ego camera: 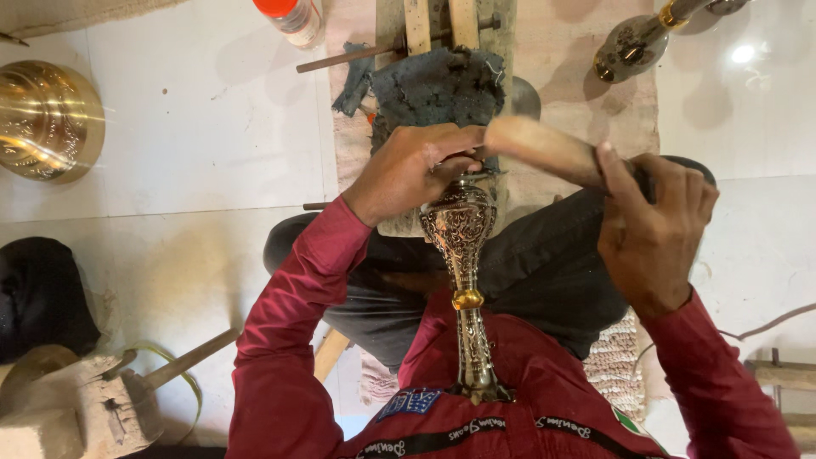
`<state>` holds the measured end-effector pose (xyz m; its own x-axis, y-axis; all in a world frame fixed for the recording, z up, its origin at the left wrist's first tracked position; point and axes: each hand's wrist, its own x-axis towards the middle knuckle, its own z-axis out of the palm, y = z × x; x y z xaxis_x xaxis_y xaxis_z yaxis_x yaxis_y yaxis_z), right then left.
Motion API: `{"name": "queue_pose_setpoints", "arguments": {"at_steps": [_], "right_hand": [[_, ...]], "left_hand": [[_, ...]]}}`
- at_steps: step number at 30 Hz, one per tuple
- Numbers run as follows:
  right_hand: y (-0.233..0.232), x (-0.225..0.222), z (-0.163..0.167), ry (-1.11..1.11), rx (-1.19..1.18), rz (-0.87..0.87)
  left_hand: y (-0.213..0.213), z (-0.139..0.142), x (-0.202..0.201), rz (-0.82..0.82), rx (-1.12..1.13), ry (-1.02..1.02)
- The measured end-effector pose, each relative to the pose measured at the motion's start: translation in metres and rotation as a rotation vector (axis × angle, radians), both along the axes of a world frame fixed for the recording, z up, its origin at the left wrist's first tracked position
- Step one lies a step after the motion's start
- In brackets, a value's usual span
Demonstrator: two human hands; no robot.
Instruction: The person sits cross-legged on the floor with an ornate metal vase held in a wooden fixture on their lap. They hold a small punch against the vase's surface with one hand and repeatedly strike it with a wooden mallet held in the other hand, working around the vase's decorated body and repositioning the vase between strikes.
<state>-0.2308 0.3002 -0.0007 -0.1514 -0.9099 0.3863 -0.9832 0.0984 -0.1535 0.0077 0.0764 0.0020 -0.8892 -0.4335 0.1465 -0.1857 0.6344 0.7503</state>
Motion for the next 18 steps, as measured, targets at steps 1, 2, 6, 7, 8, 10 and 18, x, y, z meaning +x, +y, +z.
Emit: {"name": "queue_pose_setpoints", "arguments": {"at_steps": [1,2,6,7,8,10,18], "right_hand": [[0.0,-0.001,-0.001,-0.063,0.015,0.004],[0.001,-0.003,-0.001,-0.124,0.032,0.007],[-0.003,-0.006,0.005,-0.264,0.082,0.027],[-0.005,-0.005,0.009,-0.25,0.074,0.039],[-0.008,-0.005,0.014,-0.235,0.064,0.051],[-0.015,-0.003,0.026,-0.215,0.044,0.074],[-0.04,-0.001,0.066,-0.085,0.035,0.14]], "left_hand": [[0.0,-0.002,0.001,0.017,-0.013,0.082],[0.002,-0.005,0.002,0.031,-0.023,0.165],[0.01,-0.018,0.011,0.12,0.061,0.301],[0.013,-0.021,0.014,0.153,0.051,0.305],[0.017,-0.025,0.015,0.185,0.039,0.309],[0.022,-0.031,0.015,0.214,0.07,0.344],[0.027,-0.033,0.009,0.25,0.059,0.39]]}}
